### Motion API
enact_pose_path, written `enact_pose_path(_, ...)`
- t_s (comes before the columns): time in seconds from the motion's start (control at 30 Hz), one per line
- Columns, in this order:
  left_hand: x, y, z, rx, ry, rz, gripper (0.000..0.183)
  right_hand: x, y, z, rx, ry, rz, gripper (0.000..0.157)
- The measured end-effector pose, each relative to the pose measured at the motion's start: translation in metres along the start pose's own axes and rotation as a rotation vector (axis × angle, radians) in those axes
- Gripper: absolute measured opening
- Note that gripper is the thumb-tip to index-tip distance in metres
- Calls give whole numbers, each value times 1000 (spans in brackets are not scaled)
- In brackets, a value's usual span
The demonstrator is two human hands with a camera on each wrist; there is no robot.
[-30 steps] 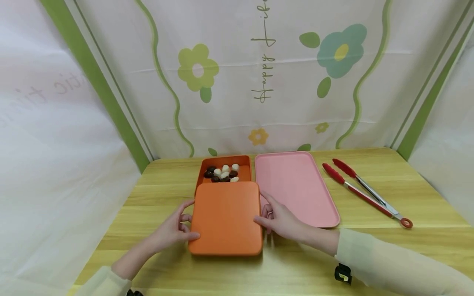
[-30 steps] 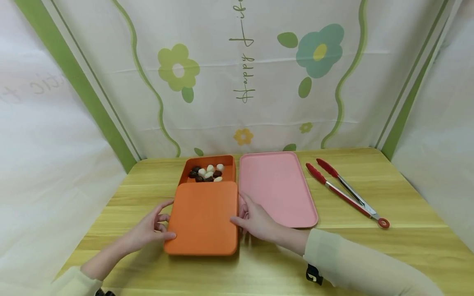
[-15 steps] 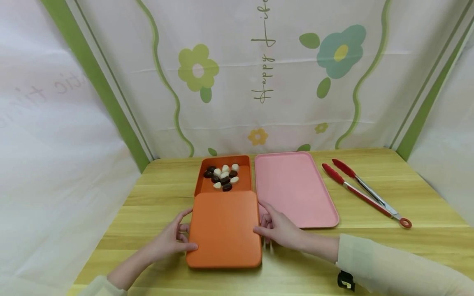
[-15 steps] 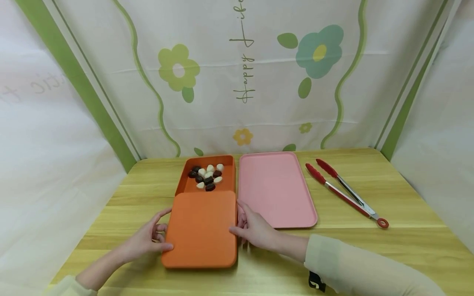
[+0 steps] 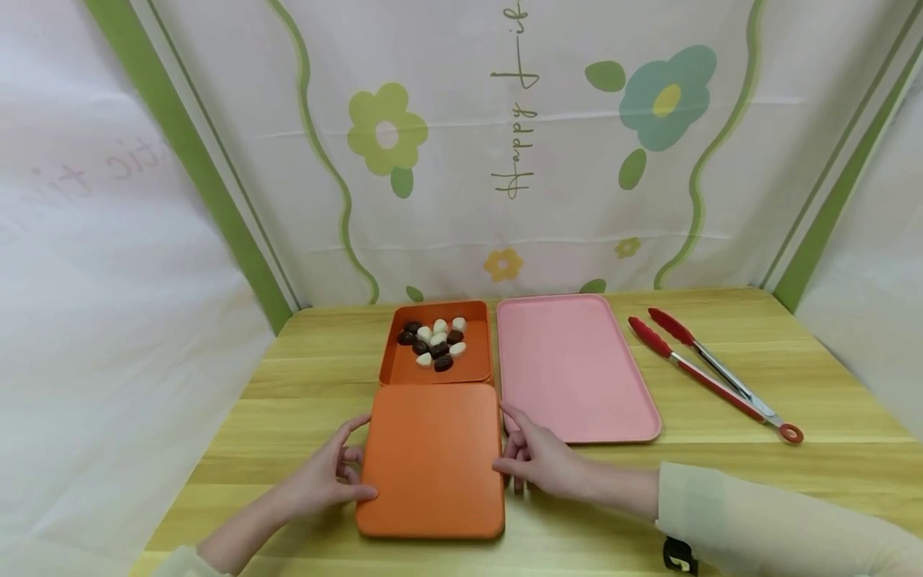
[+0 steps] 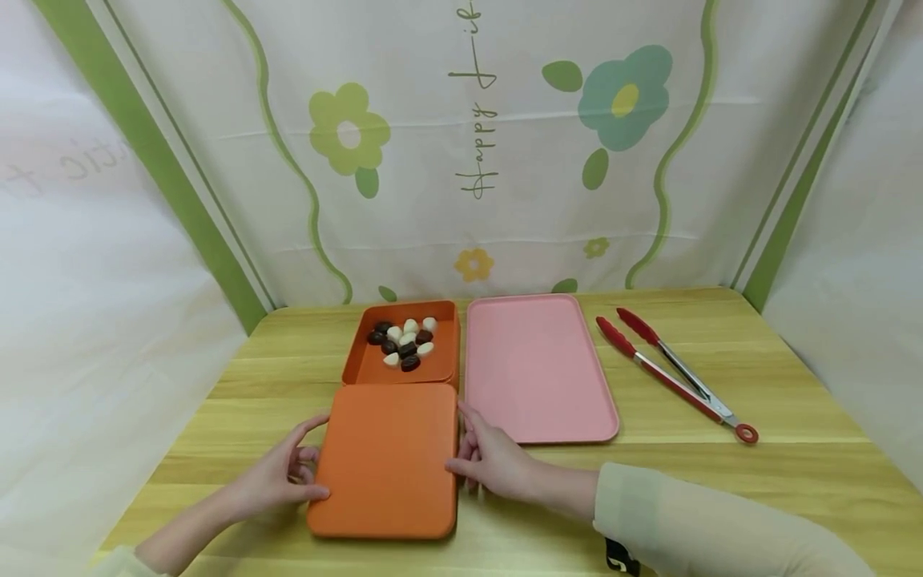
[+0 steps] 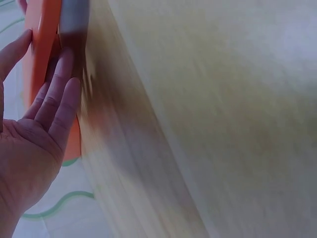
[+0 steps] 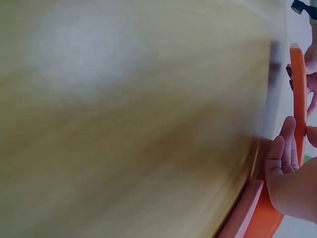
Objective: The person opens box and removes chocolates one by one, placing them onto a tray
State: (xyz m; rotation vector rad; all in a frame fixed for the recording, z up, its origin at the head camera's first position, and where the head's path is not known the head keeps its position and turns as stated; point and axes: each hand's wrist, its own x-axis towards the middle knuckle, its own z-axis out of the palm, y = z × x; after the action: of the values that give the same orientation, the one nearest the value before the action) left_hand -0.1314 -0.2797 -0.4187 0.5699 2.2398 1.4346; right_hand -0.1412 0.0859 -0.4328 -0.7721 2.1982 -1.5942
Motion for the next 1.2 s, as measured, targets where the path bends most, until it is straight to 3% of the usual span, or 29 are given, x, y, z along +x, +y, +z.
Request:
enact_pose_path(0.33,1,-2,-1,31,-45,-51,104,-2,5,4,76,-40,56,86)
enact_pose_path(0.6,6,-6,-4,115,-97,-44,101,2,10,4,69,-40,73,86)
enact_pose_path(0.83,9,-9,-5,88,-122,-89,100,7,10,3,18,-53,84,86)
enact_pose_path(1.2,11,-9,-3,58,-108,-98,100,11,7,4,-86,-67,112,89)
